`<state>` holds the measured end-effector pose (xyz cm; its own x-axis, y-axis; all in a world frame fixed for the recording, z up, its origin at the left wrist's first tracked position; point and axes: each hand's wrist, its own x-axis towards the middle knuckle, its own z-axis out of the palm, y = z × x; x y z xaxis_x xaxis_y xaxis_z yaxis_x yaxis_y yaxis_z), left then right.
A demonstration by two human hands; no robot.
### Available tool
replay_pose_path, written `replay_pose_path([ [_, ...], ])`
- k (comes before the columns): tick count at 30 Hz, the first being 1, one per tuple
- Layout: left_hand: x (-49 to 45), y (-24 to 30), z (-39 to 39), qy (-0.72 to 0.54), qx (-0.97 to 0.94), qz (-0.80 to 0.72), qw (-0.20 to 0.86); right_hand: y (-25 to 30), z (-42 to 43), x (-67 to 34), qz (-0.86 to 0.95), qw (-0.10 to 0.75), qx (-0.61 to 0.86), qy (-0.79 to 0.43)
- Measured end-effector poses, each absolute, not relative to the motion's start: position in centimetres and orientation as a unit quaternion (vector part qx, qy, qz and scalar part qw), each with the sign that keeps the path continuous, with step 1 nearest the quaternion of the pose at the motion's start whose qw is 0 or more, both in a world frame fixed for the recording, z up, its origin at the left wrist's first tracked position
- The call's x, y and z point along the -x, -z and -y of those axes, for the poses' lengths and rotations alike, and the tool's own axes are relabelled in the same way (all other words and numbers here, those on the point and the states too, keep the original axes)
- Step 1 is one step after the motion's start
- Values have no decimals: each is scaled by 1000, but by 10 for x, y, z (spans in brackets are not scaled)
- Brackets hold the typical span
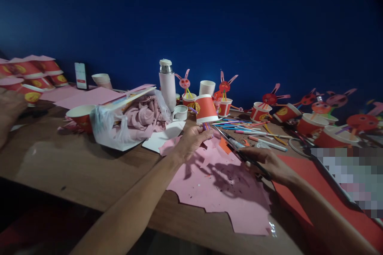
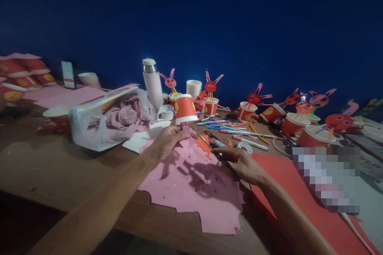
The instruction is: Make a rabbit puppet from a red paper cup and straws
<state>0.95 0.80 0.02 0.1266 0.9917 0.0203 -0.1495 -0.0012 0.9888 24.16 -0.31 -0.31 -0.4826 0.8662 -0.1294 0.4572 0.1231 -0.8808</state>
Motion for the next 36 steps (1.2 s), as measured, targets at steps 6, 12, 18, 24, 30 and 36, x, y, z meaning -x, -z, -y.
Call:
replay_pose_path([
  [6, -11, -1, -7, -497, -519, -412, 560, 0, 5, -239, 702, 230, 456, -497],
  [12, -11, 1, -7, -489, -516, -421, 563, -2, 9, -237, 673, 231, 466, -526],
  [18, -12, 0, -6, -485, -516, -414, 572, 0, 9, -238, 675, 229, 469, -521],
  [24, -12, 2, -8, -501, -492, -416, 578, 0, 9, -237, 677, 236, 462, -523],
  [30, -13, 1, -7, -502, -488, -415, 581, -2, 11, -235, 673, 243, 459, -526],
  [36, -12, 1, -7, -507, -474, -425, 581, -4, 13, -232, 668, 247, 461, -530],
])
